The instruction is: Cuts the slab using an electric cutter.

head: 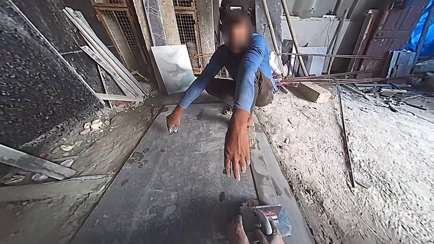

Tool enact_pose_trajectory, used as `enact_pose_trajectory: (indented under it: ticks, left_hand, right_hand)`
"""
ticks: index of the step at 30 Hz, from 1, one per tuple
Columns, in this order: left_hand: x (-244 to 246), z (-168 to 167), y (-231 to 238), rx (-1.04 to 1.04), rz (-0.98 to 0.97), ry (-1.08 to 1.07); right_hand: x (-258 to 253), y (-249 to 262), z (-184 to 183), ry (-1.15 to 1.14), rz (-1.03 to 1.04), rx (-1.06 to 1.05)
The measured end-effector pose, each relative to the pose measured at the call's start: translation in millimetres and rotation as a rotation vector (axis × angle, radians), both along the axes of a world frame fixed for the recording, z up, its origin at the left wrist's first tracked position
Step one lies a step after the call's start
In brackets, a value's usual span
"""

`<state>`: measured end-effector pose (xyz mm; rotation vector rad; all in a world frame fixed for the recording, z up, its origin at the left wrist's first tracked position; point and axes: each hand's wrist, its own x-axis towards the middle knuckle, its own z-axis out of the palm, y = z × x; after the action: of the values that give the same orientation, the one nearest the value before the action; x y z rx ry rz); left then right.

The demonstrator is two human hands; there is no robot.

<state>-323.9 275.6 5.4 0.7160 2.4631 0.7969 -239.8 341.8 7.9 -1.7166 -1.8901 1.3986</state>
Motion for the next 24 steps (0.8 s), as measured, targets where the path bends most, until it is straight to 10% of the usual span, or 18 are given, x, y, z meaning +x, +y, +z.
enact_pose_trajectory:
  ticks: [24]
  left_hand:
    - [-30.2,20.8,17.9,-0.296,-0.271,-0.047]
  right_hand:
    - [-27.1,5.1,20.4,-0.284,-0.124,-0.016]
